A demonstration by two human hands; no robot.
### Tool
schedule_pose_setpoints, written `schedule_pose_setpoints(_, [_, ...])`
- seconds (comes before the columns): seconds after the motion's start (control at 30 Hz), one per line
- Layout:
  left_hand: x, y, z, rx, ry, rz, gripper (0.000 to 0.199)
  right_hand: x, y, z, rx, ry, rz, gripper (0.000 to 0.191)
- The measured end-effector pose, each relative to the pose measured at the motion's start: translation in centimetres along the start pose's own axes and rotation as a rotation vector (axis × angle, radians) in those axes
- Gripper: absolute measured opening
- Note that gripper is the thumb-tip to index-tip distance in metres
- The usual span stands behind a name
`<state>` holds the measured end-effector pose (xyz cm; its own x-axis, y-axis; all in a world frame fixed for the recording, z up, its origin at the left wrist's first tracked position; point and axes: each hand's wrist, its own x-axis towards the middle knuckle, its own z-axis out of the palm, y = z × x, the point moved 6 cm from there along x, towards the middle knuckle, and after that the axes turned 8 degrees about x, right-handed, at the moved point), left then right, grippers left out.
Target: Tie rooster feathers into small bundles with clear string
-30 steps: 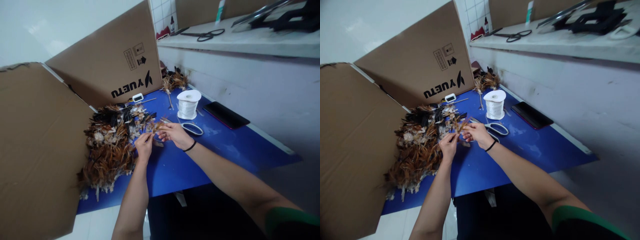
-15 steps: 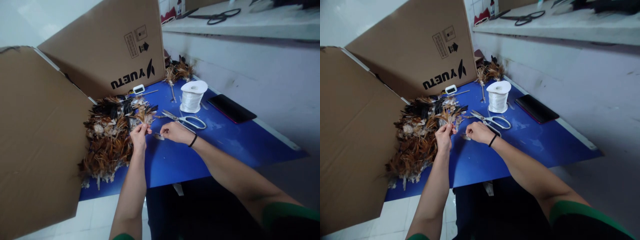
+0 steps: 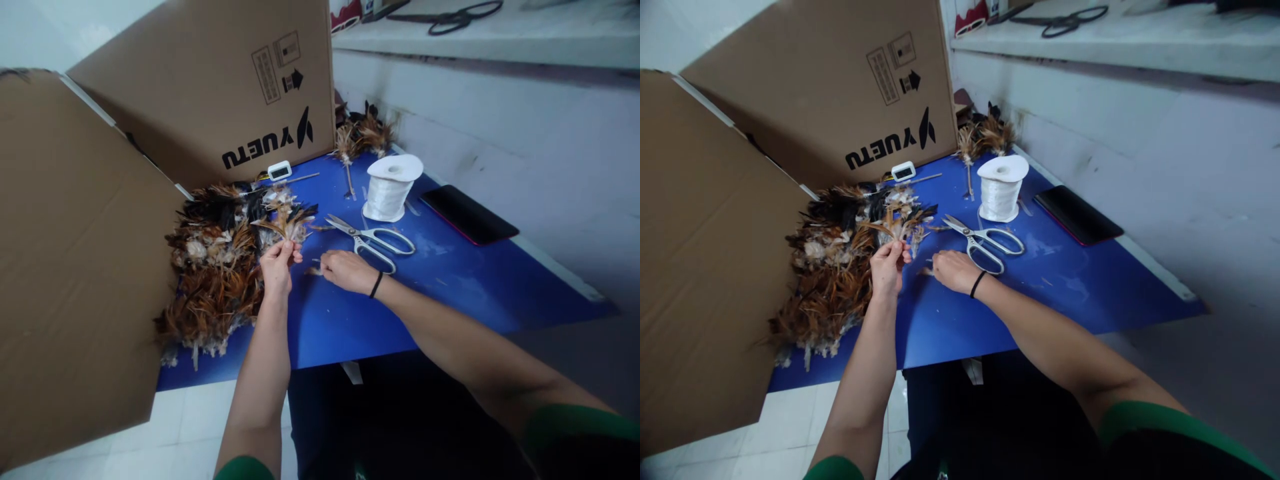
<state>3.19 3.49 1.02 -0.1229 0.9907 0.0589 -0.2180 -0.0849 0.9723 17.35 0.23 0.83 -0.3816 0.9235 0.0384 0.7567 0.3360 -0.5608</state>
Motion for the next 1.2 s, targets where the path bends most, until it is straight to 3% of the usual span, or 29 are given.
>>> schedule_pose_setpoints(0.2, [-0.1,-0.1,0.1,-0.061,-0.032,-0.063,0.032,0.4,1.2,-2.0,0.714,0.170,0.033,0.006])
schedule_pose_setpoints(0.33, [-0.5,-0.5,0.6,-0.117,-0.100,-0.176,0.032,0.4,1.9,-2.6,1.186,0.235,0.115,0.025])
schedule_pose_setpoints(0.47, [-1.1,-1.1,1.4,-0.163,-0.191,-0.277,0.030,0.4,1.5,-2.7,1.425,0.219,0.106,0.026])
schedule_pose_setpoints(0.83, [-3.1,-2.3,3.4,-0.173,-0.483,-0.404,0.031,0.6,0.2,-2.7,1.630,0.181,-0.066,0.025])
schedule_pose_setpoints(1.2, [-3.4,-2.4,3.4,-0.172,-0.534,-0.418,0.033,0.4,-0.7,-2.4,1.570,0.083,-0.164,0.020])
